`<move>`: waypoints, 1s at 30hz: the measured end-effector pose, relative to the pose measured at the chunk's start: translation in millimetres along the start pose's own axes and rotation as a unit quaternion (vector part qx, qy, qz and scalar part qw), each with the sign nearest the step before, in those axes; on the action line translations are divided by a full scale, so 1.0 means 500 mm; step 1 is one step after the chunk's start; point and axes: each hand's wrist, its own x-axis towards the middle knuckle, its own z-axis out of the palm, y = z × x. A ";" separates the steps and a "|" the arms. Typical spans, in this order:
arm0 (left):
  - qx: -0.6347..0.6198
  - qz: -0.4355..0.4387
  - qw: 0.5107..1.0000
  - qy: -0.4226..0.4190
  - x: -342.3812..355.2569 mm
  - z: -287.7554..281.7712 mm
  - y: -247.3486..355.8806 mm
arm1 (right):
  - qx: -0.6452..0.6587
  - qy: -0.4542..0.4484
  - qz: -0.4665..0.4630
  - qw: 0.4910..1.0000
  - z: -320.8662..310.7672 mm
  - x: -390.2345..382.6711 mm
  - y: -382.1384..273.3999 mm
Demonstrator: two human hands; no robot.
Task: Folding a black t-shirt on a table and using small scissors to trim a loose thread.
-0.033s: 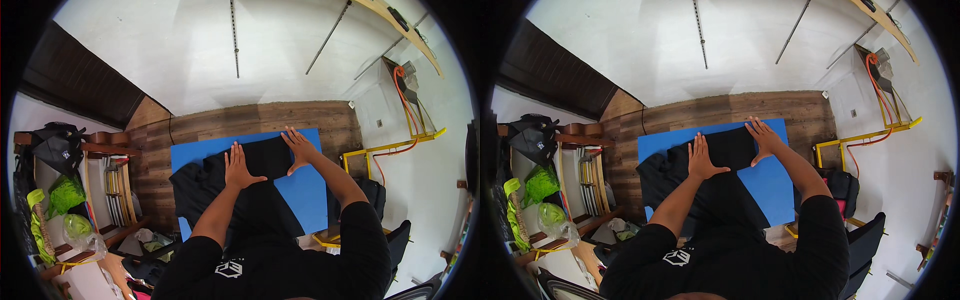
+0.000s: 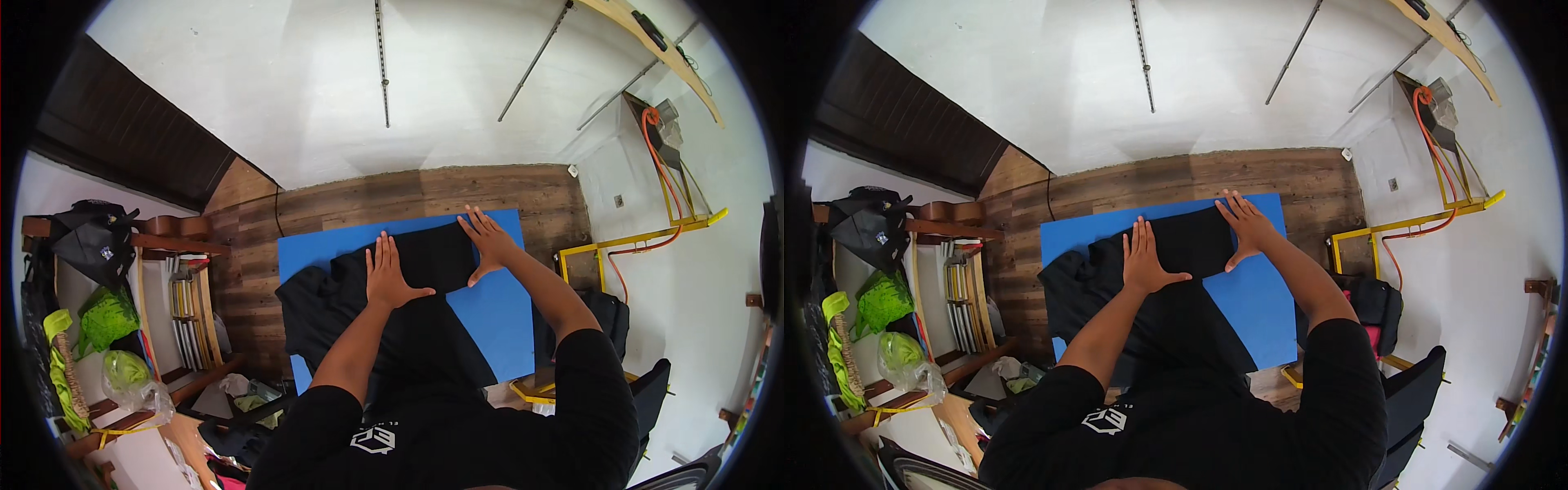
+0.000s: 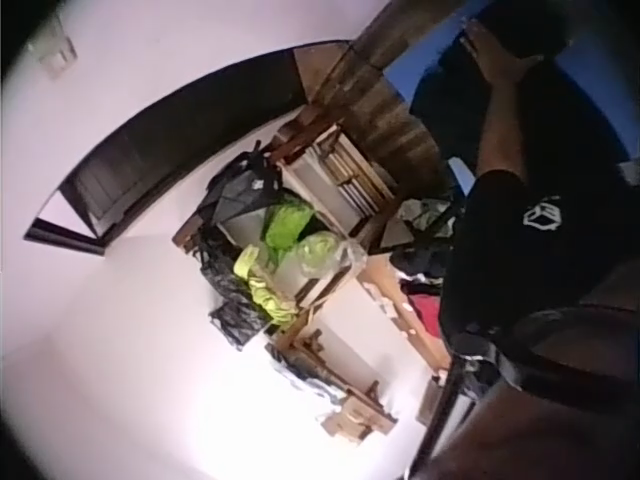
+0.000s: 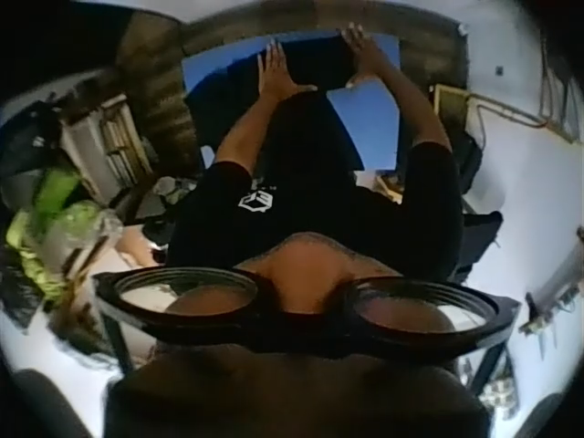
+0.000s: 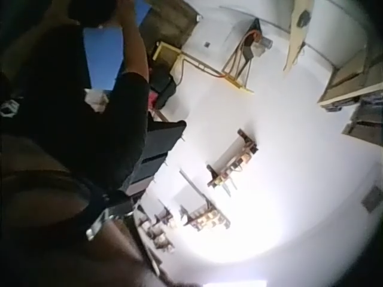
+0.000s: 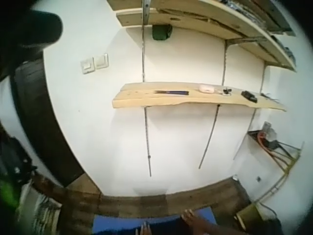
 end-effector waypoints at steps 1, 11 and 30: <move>0.002 -0.003 1.000 0.000 0.000 -0.001 -0.002 | 0.004 -0.009 0.012 1.000 -0.005 0.004 -0.006; 0.016 -0.012 1.000 -0.023 0.001 -0.009 0.010 | -0.018 -0.048 0.060 0.997 -0.014 0.003 -0.020; 0.042 -0.011 0.999 -0.018 -0.002 0.002 0.019 | -0.026 -0.043 0.071 0.996 -0.016 -0.006 -0.027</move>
